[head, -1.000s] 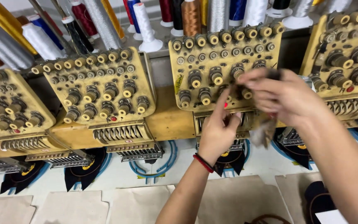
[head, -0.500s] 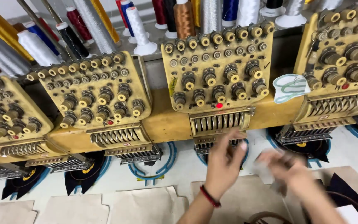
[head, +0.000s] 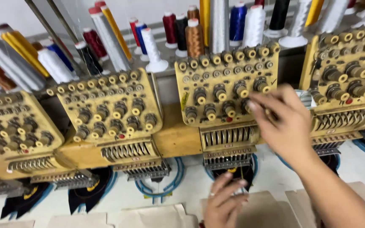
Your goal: Threading and setting up an industrial multi-head embroidery machine, including adjusting tension and loading hoops.
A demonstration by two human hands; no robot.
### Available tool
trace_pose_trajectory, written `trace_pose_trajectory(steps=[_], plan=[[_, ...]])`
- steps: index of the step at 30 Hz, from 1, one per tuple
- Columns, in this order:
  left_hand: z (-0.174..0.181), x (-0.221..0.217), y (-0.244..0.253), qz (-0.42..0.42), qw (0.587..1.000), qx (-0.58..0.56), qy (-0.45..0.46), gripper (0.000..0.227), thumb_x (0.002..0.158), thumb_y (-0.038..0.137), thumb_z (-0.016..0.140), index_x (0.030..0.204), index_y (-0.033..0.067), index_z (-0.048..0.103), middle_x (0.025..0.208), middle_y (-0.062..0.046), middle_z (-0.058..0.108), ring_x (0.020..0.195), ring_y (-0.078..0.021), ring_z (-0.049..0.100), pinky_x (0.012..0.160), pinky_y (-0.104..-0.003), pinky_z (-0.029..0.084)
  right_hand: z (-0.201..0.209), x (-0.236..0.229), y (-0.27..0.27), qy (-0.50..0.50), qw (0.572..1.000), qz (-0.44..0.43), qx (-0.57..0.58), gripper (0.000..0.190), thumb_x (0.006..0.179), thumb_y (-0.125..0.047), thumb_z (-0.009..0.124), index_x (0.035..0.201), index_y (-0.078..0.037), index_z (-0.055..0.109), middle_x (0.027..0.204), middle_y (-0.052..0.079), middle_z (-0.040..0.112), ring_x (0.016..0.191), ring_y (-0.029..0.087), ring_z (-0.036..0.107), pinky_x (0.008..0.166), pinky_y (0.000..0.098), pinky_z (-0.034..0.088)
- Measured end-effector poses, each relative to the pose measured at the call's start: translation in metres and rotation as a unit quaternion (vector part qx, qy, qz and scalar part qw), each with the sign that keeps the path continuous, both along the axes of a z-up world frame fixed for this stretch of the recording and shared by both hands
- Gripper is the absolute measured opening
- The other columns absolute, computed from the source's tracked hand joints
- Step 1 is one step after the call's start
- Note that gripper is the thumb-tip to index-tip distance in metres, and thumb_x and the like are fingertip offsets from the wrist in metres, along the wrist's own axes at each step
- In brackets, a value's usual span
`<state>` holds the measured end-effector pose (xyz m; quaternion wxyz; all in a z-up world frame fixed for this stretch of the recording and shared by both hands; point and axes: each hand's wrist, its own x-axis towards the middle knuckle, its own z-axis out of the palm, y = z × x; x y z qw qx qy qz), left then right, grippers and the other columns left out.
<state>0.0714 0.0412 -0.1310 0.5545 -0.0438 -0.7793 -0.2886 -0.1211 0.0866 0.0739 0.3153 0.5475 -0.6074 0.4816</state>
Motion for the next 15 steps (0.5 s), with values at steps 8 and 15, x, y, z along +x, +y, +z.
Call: trace_pose_trajectory(steps=[8,15], plan=[[0.011,-0.003,-0.008,-0.126,0.988,0.080,-0.046,0.021,0.113,0.012,0.063,0.106,-0.0024,0.077,0.115,-0.015,0.079,0.120,-0.0387,0.075,0.105,-0.053,0.062,0.007,-0.020,-0.095,0.023,0.984,-0.174,0.042,0.017,0.100,-0.028,0.084,0.104,-0.012,0.082,0.096,0.006,0.057,0.095,0.031,0.062,0.055,0.0485,0.049],[0.008,-0.002,-0.009,-0.149,0.982,0.113,-0.033,0.015,0.109,0.005,0.068,0.101,-0.0055,0.077,0.108,-0.017,0.078,0.112,-0.0391,0.076,0.101,-0.050,0.062,0.015,-0.011,-0.104,-0.164,0.978,-0.122,0.037,0.009,0.093,-0.016,0.081,0.098,-0.008,0.081,0.100,0.004,0.062,0.093,0.025,0.063,0.078,0.0431,0.049]])
